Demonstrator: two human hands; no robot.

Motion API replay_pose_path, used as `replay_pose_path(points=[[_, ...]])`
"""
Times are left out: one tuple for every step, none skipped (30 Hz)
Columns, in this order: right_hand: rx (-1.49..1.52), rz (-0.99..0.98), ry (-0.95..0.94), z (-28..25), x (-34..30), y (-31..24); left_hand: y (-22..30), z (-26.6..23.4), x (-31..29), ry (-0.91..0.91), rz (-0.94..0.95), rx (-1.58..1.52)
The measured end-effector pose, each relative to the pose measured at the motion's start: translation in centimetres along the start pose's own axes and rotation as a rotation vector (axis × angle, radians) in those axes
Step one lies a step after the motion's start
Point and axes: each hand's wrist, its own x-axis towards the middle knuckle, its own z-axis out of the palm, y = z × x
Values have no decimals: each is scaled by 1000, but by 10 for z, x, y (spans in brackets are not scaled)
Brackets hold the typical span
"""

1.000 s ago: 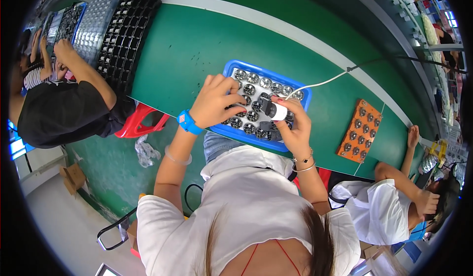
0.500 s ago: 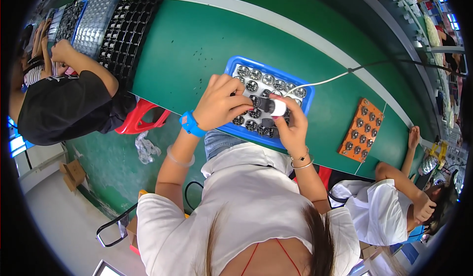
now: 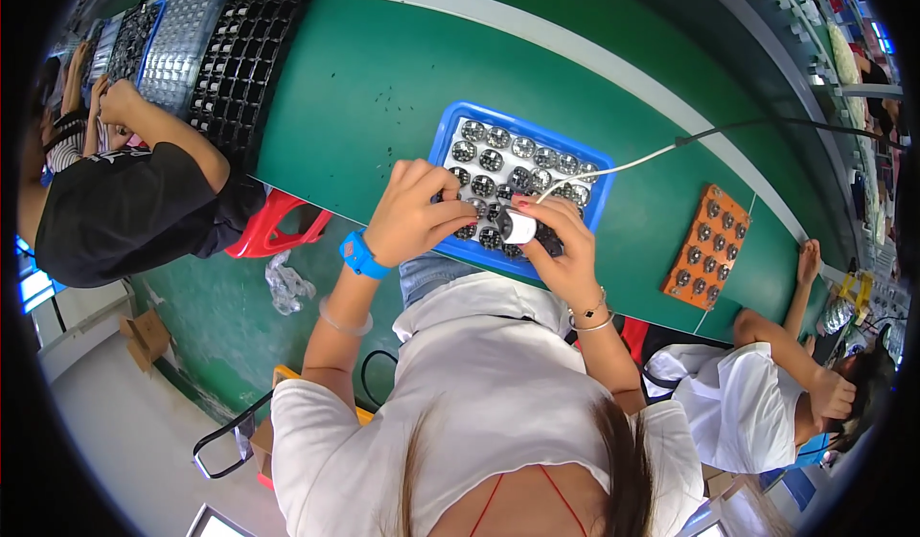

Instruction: Assembling electronic components onto a board on a factory production line.

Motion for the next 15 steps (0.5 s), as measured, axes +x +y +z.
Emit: replay_pose_path(points=[[3,6,-14,1,2,-2,3,-1,1,-2,0,-2],[3,9,-14,3,2,-2,6,-4,3,16,12,-8],[19,12,-9,5,1,-1,8,-5,5,35,24,-14],[37,14,-7,6,1,-1,11,-6,7,34,22,-15],[37,15,-8,6,0,-1,13,-7,8,40,3,-39],[41,13,-6,6,0,-1,14,-7,9,47,-16,-63],[45,11,-4,6,0,-1,13,-6,8,46,-16,-64],[45,12,-5,6,-2,0,11,-5,7,31,-14,-60],[96,52,36,8,-5,1,10,-4,6,16,-11,-57],[147,93,76,10,-8,4,9,-3,5,16,-11,-58],[203,126,96,12,-12,7,8,-3,4,-4,-14,-41],[421,250,219,16,-14,3,6,-2,4,-24,-16,-23],[472,259,270,15,-16,2,3,0,1,-23,-19,-23],[522,268,322,14,-17,3,-1,3,-1,-52,-16,-11],[503,262,305,10,-16,2,-3,4,-3,-81,-13,1]])
